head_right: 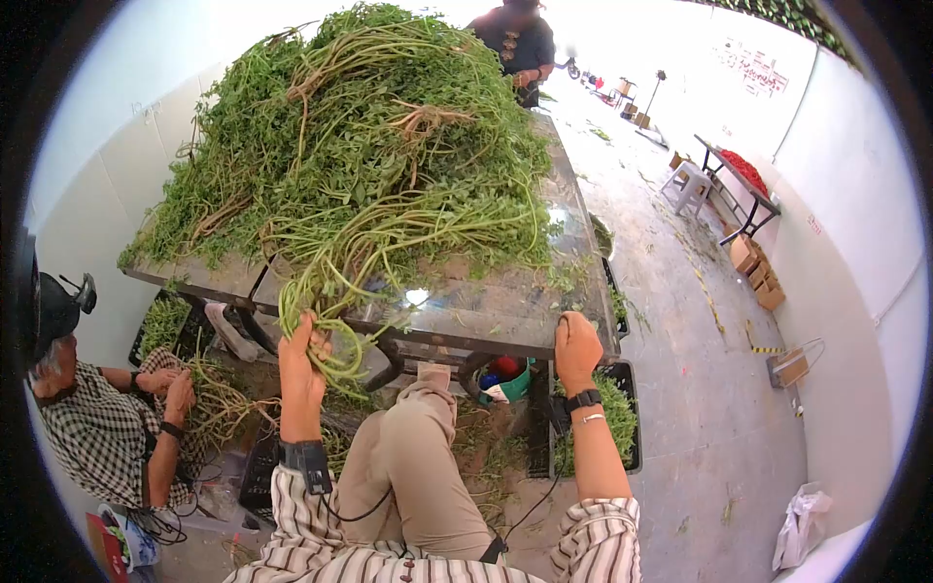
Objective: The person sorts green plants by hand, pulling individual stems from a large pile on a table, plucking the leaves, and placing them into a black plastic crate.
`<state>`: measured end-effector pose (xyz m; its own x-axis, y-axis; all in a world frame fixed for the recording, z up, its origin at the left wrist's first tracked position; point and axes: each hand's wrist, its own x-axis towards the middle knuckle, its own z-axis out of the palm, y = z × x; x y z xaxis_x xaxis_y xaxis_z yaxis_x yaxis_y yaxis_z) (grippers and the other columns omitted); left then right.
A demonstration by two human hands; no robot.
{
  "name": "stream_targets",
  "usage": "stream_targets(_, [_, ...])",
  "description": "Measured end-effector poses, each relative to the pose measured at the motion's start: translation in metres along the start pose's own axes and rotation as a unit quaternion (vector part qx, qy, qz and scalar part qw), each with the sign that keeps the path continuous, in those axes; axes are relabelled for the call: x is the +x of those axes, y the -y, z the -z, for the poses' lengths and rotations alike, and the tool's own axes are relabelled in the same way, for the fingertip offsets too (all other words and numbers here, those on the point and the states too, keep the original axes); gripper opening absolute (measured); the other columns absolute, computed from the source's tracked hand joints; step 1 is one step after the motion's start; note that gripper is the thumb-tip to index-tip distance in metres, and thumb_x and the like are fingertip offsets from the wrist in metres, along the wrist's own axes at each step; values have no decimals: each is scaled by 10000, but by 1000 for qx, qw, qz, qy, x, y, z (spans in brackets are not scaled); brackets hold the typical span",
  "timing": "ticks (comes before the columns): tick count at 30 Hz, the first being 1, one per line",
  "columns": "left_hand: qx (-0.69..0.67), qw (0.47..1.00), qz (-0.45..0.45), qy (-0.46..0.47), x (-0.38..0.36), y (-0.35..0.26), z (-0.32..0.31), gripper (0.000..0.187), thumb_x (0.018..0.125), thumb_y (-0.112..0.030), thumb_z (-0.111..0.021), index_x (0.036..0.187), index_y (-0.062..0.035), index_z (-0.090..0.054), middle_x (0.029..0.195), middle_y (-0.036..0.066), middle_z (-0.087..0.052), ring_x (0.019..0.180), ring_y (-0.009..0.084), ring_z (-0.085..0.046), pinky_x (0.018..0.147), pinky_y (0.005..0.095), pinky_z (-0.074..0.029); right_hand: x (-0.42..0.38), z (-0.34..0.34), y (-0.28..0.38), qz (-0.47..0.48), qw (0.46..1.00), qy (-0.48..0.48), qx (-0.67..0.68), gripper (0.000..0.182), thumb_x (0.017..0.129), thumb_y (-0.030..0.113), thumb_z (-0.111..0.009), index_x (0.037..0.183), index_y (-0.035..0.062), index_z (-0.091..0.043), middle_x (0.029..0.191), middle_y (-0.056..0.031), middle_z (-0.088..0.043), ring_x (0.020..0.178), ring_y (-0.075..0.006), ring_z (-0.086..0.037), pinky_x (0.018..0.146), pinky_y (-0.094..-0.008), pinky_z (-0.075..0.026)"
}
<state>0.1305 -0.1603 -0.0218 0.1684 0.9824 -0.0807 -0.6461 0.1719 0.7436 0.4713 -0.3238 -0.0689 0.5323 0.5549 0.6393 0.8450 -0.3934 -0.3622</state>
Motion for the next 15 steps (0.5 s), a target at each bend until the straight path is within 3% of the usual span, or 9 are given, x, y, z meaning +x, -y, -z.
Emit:
stream_targets(1, [15,1000,-5,-6,-1,-1,2,173,854,-197,-607,923,-46,-557,618,-15,-448,519,84,-423,493,229,-373,5,4,2,5,1000,2,-4,137,825,167,-514,895,71,-582,876,-100,-606,835,-308,-567,696,-378,-453])
stream_targets(3, [11,1000,-4,5,1,0,7,179,852,-194,-608,926,-40,-554,614,-13,-446,521,88,-433,496,231,-364,18,13,3,-73,988,122,63,158,811,177,-534,902,64,-595,835,-112,-603,798,-298,-575,687,-370,-455])
stream_targets(4, [28,1000,0,6,-2,-1,5,181,851,-192,-607,929,-37,-554,618,-9,-454,525,92,-439,496,233,-358,27,14,5,-67,978,161,113,266,782,180,-577,1015,52,-576,914,-125,-597,869,-286,-562,739,-372,-444])
stream_targets(5, [48,999,6,5,-3,0,6,183,851,-189,-606,931,-33,-553,622,-5,-462,529,95,-445,495,235,-351,33,12,8,-63,978,164,112,266,782,180,-577,1015,52,-576,914,-125,-597,869,-286,-562,739,-372,-444])
stream_targets(9, [102,995,14,6,0,11,10,216,869,-194,-585,981,-15,-545,648,-12,-452,573,85,-431,530,256,-390,76,21,86,185,959,206,68,736,670,166,-673,1317,56,-339,1287,-142,-420,1197,-347,-356,986,-405,-322])
stream_targets(10, [105,994,15,12,1,12,11,210,866,-158,-579,1006,-9,-530,682,0,-477,592,90,-443,542,259,-396,88,15,102,188,958,205,70,736,670,166,-673,1317,56,-339,1287,-142,-420,1197,-347,-356,986,-405,-322])
stream_targets(12, [109,994,13,9,1,14,11,221,865,-142,-576,1027,-5,-516,706,7,-489,602,92,-448,547,262,-397,109,-1,129,299,931,206,43,890,611,161,-712,1368,84,-252,1376,-139,-320,1270,-351,-274,1037,-423,-274])
stream_targets(15, [106,994,16,22,1,16,18,259,864,-106,-565,1083,-2,-477,780,27,-517,627,99,-456,568,272,-402,141,-38,154,332,921,205,10,993,568,159,-748,1391,107,-194,1417,-124,-261,1305,-337,-227,1045,-445,-265])
